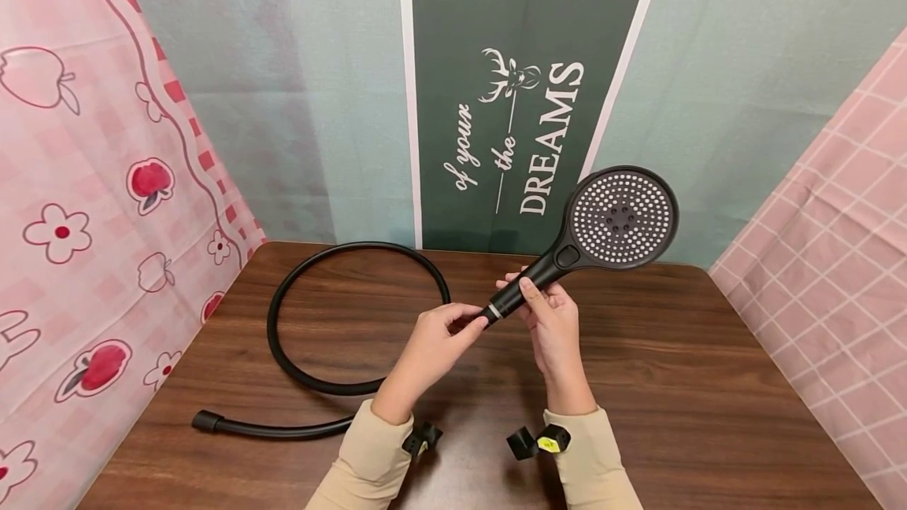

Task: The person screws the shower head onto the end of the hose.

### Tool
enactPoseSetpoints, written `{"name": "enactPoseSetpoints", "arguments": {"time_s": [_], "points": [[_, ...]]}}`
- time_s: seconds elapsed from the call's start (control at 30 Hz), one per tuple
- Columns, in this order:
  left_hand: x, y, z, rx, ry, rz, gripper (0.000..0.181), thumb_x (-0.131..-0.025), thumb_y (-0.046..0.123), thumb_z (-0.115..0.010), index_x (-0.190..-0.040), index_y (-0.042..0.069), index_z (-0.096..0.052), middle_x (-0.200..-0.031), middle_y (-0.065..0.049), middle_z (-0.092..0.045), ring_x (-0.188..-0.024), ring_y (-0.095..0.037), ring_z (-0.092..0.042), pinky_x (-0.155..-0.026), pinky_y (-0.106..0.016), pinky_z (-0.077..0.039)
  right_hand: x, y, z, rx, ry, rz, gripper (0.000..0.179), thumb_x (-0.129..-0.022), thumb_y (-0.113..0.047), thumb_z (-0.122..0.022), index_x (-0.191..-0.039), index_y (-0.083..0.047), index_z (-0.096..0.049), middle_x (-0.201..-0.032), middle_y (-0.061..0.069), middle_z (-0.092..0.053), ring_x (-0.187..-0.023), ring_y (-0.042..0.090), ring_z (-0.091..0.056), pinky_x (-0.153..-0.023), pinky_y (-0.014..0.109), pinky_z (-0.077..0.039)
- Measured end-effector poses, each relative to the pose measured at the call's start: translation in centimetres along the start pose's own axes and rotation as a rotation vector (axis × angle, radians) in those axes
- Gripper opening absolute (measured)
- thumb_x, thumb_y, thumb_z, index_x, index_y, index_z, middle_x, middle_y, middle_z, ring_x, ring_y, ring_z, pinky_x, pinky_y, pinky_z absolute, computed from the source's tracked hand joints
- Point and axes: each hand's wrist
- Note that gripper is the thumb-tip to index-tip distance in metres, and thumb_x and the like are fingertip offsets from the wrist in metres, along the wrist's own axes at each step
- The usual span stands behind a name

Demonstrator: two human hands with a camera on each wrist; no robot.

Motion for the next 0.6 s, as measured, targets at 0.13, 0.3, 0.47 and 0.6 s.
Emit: {"name": "enactPoseSetpoints", "arguments": {"time_s": [0.13, 0.3, 0.47, 0.6], "points": [[-0.01, 0.07, -0.03, -0.007, 0.006, -0.002, 0.025, -0.096, 0.024, -0.067, -0.112, 0.007, -0.073, -0.099, -0.006, -0.073, -0.085, -0.015, -0.067, -0.075, -0.024, -0.055, 0.01, -0.02, -0.04, 0.003, -0.002, 0.002, 0.014, -0.100, -0.013, -0.060, -0.111, -0.006, -0.059, -0.098, 0.002, -0.076, -0.096, 0.018, -0.075, -0.086, 0.029, -0.058], [0.00, 0.15, -0.05, -0.010, 0.010, 0.014, 0.024, -0.095, 0.024, -0.068, -0.113, 0.008, -0.073, -0.099, -0.005, -0.072, -0.088, -0.015, -0.067, -0.077, -0.024, -0.055, 0.02, -0.01, -0.05, 0.002, 0.002, 0.008, 0.013, -0.100, -0.012, -0.059, -0.111, -0.006, -0.059, -0.100, 0.005, -0.076, -0.095, 0.017, -0.075, -0.085, 0.029, -0.058], [0.03, 0.21, -0.02, -0.003, 0.006, 0.017, 0.025, -0.096, 0.025, -0.067, -0.113, 0.008, -0.073, -0.099, -0.005, -0.072, -0.088, -0.015, -0.067, -0.076, -0.024, -0.054, 0.04, -0.07, -0.11, 0.002, 0.005, 0.011, 0.013, -0.100, -0.012, -0.059, -0.111, -0.006, -0.059, -0.098, 0.003, -0.076, -0.093, 0.014, -0.075, -0.085, 0.029, -0.058], [0.06, 0.17, 0.00, 0.012, -0.003, 0.025, 0.024, -0.097, 0.024, -0.065, -0.114, 0.009, -0.073, -0.100, -0.006, -0.072, -0.087, -0.014, -0.066, -0.075, -0.024, -0.053, 0.03, -0.08, -0.12, 0.006, 0.004, 0.009, 0.013, -0.100, -0.012, -0.058, -0.111, -0.006, -0.058, -0.097, -0.001, -0.076, -0.093, 0.013, -0.075, -0.085, 0.028, -0.058]]}}
Point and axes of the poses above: each hand's wrist, its own x-axis away from the middle knuckle, its own z-axis out of the back of the hand, y = z × x
